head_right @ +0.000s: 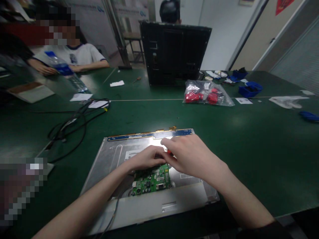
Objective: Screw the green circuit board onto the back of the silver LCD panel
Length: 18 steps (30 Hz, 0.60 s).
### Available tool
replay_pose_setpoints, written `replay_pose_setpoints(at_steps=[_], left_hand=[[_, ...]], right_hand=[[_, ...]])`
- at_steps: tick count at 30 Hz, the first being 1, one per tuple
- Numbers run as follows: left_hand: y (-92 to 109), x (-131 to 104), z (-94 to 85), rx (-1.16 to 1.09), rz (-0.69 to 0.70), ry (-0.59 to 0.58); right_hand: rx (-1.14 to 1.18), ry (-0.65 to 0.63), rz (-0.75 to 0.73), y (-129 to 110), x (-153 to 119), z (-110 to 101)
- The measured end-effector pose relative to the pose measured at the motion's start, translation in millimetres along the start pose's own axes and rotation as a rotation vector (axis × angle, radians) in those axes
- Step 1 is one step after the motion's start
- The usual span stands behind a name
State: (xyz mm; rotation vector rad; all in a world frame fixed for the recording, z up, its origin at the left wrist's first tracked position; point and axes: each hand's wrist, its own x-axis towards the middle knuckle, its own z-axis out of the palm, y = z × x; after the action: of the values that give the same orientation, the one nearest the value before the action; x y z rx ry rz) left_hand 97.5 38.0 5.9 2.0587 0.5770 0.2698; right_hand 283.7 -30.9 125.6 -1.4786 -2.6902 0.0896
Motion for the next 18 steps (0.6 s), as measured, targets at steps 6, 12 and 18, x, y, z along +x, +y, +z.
replay_pose_setpoints(at_steps=[6,12,18], left_hand=[[0.2,0.3,-0.1,0.008,0.005,0.005],[0.4,0.0,0.1,0.04,0.001,0.012],[-0.9,-0.2,0.5,0.025,-0.006,0.011]], right_hand=[[0.058,-0.032,-0.059,-2.0,-3.7,-4.7],[0.005,-0.006,-0.019,-1.7,-2.7,-2.8],[-0.036,-0.004,0.004,-2.5,-1.0,-1.2]])
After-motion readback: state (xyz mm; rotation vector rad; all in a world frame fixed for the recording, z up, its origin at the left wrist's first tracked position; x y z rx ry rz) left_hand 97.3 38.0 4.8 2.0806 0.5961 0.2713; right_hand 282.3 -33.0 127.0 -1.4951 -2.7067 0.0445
